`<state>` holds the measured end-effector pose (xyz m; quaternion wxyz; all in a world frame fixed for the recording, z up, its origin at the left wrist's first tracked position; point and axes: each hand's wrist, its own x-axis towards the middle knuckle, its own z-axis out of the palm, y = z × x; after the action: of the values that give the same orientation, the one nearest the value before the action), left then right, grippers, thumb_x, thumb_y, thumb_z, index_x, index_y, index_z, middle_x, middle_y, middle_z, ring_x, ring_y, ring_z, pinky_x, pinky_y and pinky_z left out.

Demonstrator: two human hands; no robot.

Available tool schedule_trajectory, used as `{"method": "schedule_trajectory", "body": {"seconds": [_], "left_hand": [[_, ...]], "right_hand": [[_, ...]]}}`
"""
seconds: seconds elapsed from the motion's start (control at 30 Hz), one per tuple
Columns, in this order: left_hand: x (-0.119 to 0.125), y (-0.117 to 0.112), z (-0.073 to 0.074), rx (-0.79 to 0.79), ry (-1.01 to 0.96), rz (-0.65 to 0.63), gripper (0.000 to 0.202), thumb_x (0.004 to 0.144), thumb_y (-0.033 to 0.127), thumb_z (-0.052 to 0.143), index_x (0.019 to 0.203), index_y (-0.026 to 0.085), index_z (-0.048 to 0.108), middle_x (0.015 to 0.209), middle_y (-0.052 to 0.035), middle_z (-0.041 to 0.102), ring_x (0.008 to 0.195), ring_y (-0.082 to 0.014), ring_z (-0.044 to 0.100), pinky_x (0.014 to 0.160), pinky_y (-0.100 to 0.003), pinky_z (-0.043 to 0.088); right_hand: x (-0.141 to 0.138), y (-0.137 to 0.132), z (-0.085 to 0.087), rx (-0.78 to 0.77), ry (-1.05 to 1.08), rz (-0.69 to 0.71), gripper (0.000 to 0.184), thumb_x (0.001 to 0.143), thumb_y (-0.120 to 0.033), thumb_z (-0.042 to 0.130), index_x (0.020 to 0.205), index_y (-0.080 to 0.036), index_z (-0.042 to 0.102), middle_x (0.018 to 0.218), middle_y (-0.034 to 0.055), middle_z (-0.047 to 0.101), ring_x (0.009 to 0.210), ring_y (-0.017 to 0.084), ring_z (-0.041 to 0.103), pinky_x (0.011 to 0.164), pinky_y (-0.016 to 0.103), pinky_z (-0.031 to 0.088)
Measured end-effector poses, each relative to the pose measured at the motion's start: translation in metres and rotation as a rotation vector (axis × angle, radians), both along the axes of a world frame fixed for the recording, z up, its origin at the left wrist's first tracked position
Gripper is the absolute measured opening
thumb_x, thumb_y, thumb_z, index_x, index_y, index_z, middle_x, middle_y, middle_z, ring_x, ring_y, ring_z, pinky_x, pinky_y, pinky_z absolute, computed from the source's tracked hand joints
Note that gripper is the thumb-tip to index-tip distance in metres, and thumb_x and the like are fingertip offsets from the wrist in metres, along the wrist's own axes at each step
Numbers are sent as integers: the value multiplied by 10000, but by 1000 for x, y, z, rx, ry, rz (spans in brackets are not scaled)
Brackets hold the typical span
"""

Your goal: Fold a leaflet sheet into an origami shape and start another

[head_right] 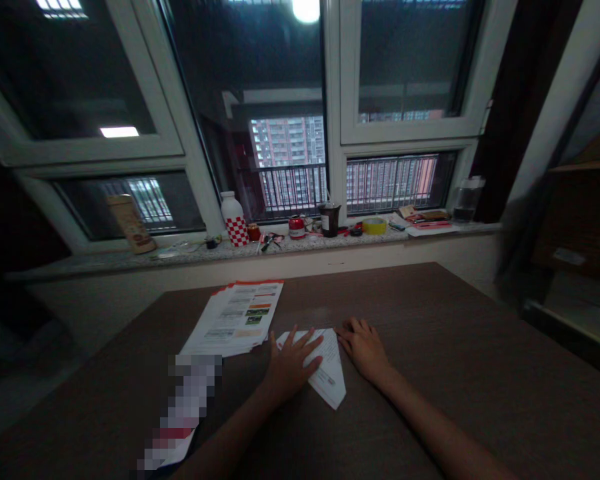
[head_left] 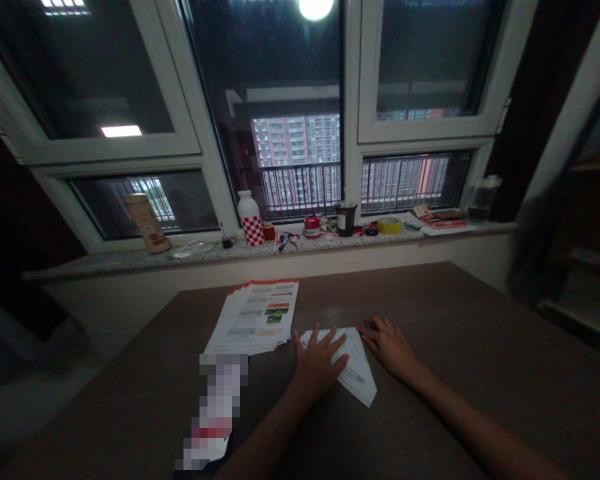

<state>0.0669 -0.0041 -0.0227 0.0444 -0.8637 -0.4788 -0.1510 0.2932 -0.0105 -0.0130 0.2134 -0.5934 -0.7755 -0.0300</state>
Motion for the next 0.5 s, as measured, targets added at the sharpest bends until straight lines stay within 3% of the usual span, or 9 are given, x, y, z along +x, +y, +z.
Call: {"method": "schedule_trajectory", "body": {"seconds": [0.3, 0.5], "left_hand": [[2, -6, 5, -4, -131, -21, 459, 897, 588, 448, 1330, 436, 467, 1401, 8, 503, 1295, -331, 381, 1033, -754, -47], [1, -10, 13, 21, -153, -37, 471, 877, 608, 468, 1290, 390, 530, 1305, -31, 563, 1228, -325, 422, 1037, -746, -38]], "right_hand": [[-3, 1, -3, 13, -83, -34, 337, 946, -336, 459, 1266, -379, 557, 1147, 68, 562, 1026, 256, 506, 842, 394, 422], [-1, 2, -5, -16, -14, -8, 362, 946, -364, 435, 1295, -371, 532, 1126, 81, 549, 1027, 254, 509, 872, 415, 416]]}}
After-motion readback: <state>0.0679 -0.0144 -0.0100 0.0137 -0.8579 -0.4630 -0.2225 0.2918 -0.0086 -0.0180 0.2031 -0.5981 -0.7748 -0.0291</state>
